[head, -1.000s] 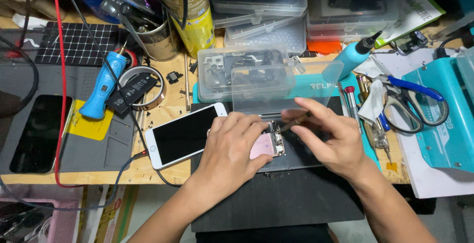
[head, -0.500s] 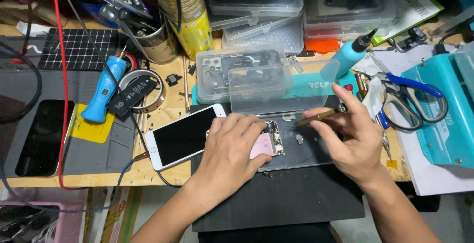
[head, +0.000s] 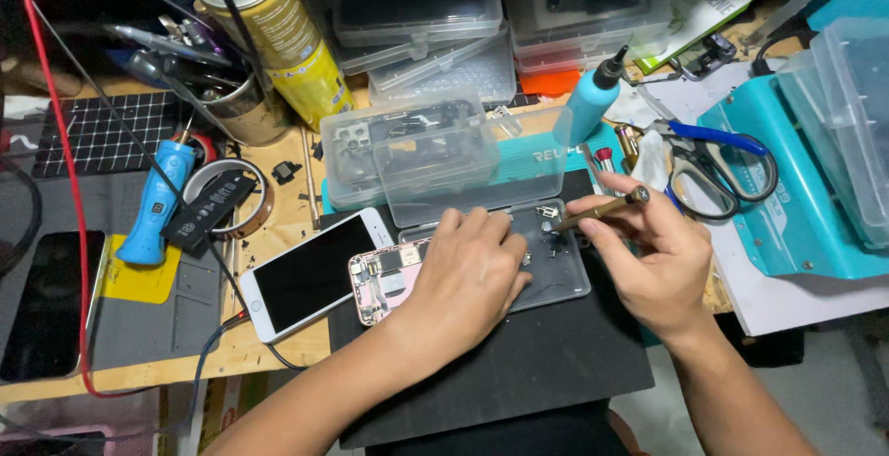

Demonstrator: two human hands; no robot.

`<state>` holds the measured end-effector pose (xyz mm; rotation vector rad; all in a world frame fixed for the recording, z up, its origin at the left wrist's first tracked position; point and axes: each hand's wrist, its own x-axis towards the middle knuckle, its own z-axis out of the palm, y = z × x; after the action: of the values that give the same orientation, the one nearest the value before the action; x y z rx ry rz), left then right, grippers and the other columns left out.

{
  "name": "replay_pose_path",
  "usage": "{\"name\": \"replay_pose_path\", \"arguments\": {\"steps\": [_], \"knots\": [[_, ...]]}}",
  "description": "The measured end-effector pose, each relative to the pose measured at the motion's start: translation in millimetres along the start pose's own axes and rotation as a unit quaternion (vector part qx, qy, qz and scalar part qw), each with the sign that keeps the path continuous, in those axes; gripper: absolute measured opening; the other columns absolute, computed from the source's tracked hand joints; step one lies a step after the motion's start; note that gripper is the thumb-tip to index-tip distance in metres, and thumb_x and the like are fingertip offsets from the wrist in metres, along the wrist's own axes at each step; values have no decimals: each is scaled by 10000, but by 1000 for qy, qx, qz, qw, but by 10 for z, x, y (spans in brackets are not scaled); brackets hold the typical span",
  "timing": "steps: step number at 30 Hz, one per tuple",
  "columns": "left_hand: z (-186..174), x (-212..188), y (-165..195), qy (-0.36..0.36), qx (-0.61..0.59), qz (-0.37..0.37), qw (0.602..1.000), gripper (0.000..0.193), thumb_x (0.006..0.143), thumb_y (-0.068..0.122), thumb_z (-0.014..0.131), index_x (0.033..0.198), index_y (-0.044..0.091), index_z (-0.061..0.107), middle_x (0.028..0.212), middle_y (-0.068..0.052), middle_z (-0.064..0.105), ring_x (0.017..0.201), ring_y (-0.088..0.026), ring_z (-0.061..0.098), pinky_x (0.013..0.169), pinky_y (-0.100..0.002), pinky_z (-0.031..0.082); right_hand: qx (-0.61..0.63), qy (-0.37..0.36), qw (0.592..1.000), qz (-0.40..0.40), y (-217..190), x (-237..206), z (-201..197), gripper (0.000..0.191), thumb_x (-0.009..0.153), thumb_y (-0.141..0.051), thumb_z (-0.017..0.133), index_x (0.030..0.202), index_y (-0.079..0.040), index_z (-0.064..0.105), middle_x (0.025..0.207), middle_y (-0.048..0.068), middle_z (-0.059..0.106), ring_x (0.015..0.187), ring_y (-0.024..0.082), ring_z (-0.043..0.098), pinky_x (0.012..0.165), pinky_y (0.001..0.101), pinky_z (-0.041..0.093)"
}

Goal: The person uses a small screwdriver to remove screws from a disassembled smartphone chassis on a workbench. They place the removed screws into a clear plastic parts box and continue unscrewing additional fasteners from the device.

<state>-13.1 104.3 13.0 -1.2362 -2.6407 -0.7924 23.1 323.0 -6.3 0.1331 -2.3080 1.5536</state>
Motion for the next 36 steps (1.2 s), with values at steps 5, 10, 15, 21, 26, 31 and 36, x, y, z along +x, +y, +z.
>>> {"name": "replay_pose_path", "arguments": {"steps": [5,10,15,21,26,31,36], "knots": [[141,97,-10,-22,20,1,1000,155,804,153,765,871,44,677,893,-130,626,914,-320,594,793,-449,412,42,0,999,-8,-1,-33,-18,362,952,82,661,1305,84,582,1085,143,750,994,155,729,897,270,594],[83,76,-37,14,-10,-6,1000,164,790,127,751,871,43,635,893,-118,619,897,-315,596,775,-452,418,71,-7,997,-1,25,-49,17,316,971,64,643,1282,83,591,1047,127,746,944,143,722,862,261,587],[-86,43,-27,112,-60,-7,992,194,826,105,761,975,51,650,931,-95,654,897,-296,623,770,-415,458,148,-16,988,30,52,-56,67,297,1026,8,580,1314,80,601,970,79,702,873,123,679,808,251,572],[-157,28,23,175,-160,-35,971,211,834,58,789,1024,58,695,901,-45,718,776,-207,670,724,-354,491,218,-62,966,125,82,2,135,213,1040,-12,624,1231,46,699,857,33,636,729,73,559,665,215,465],[-179,7,33,197,-169,-28,965,231,838,62,805,1045,49,702,928,-57,724,778,-199,675,728,-343,505,191,-94,967,138,5,56,203,155,908,-16,729,1051,33,695,971,9,715,890,44,649,796,206,534],[-183,-13,47,210,-139,-10,968,225,850,51,797,1053,47,702,943,-68,722,828,-229,677,739,-352,495,141,-87,975,147,-102,86,239,101,872,-46,777,934,9,720,885,-9,709,817,31,621,730,199,510],[-151,-19,52,211,-118,8,970,231,862,60,799,1064,39,689,945,-74,712,854,-254,668,755,-366,487,44,-88,984,148,-195,105,206,124,904,-93,776,826,-9,728,701,-35,617,630,32,473,547,240,368]]}}
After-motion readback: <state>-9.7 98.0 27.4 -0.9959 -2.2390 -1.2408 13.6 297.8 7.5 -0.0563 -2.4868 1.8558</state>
